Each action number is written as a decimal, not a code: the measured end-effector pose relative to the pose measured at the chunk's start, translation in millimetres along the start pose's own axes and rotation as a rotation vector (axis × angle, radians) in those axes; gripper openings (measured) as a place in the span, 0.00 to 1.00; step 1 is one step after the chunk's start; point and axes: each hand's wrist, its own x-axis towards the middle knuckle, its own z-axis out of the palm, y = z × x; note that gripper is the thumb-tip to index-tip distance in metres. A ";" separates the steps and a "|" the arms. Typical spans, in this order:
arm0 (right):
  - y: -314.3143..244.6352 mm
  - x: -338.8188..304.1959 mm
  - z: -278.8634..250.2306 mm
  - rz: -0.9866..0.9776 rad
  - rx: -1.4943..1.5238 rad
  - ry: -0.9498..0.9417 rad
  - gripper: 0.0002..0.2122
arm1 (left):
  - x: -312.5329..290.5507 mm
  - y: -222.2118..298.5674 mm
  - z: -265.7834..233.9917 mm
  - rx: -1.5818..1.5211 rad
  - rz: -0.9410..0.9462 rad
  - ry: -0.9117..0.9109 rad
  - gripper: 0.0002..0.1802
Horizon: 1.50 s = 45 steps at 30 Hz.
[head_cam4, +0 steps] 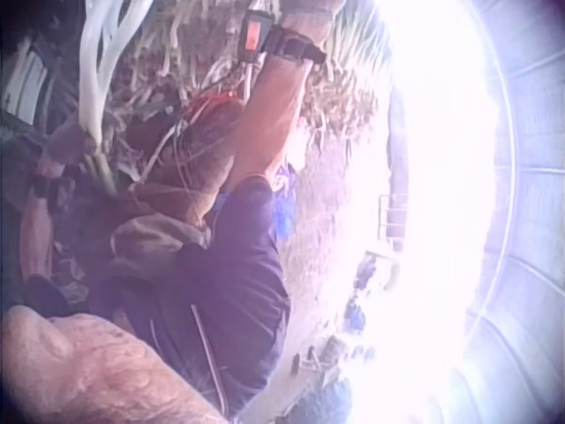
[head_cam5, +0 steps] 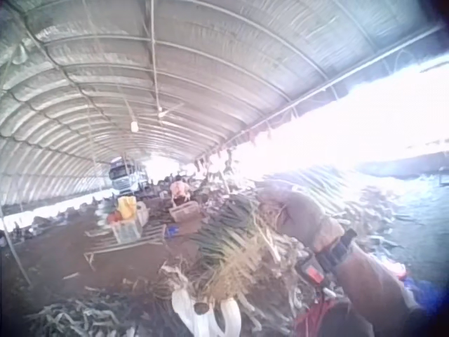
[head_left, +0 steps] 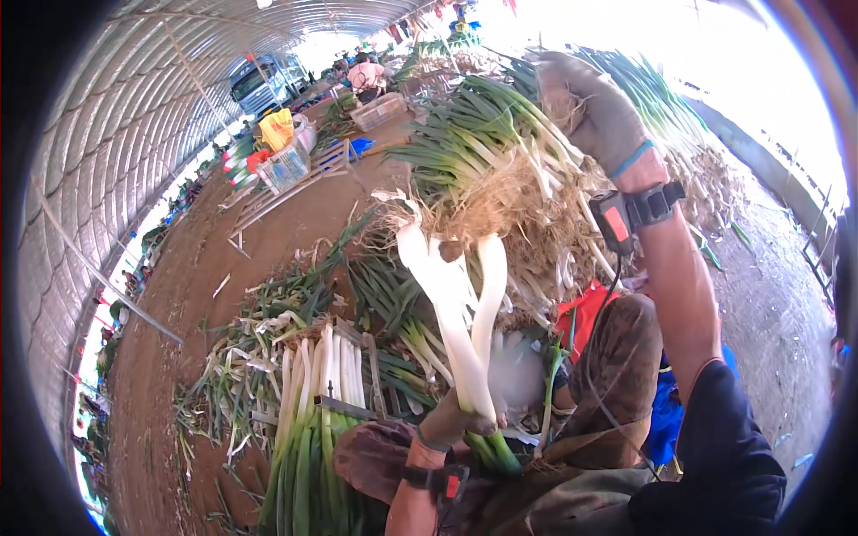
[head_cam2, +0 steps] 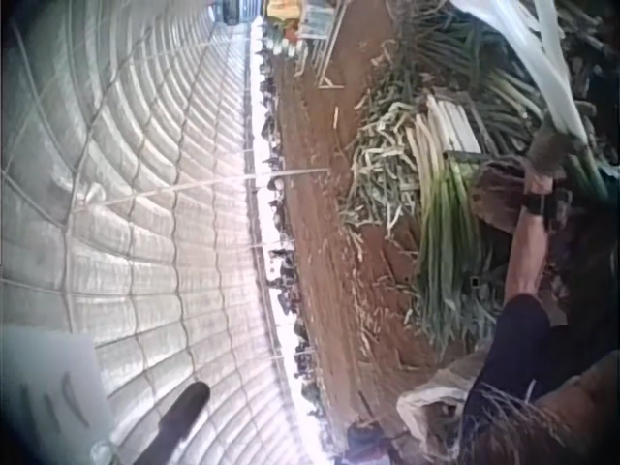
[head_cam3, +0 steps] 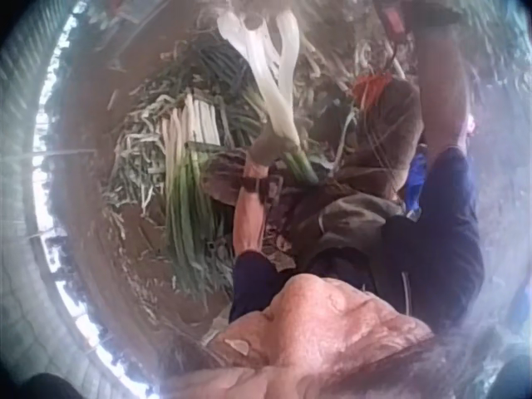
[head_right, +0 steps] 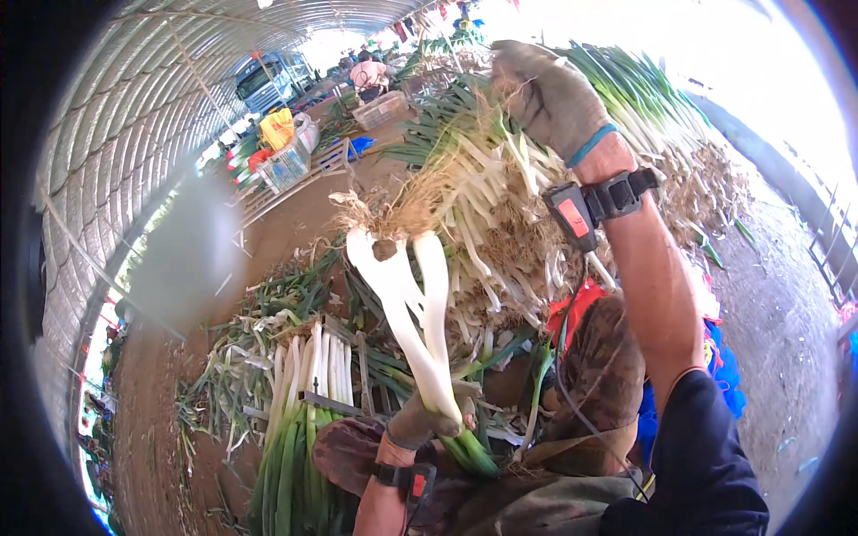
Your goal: Sorting, cleaning, and aligning leeks into a metal guide for agricultural processing.
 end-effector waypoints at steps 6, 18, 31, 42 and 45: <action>99.6 -56.3 21.4 0.113 -0.932 -0.212 0.16 | 0.3 2.9 -3.5 -0.001 -0.051 0.012 0.38; 99.5 -76.8 -6.3 0.295 -0.824 -0.118 0.14 | 15.6 -3.9 -10.3 -0.055 -0.134 -0.074 0.37; 52.5 -42.4 -37.6 0.197 -0.945 -0.058 0.17 | 36.5 8.4 22.7 0.043 -0.170 -0.112 0.36; 64.6 -42.5 -52.4 0.187 -0.834 0.015 0.25 | 23.0 1.0 32.6 0.217 -0.021 0.142 0.27; 70.9 -96.7 -33.2 0.369 -0.871 -0.119 0.27 | 30.8 4.8 33.4 0.382 0.142 0.323 0.23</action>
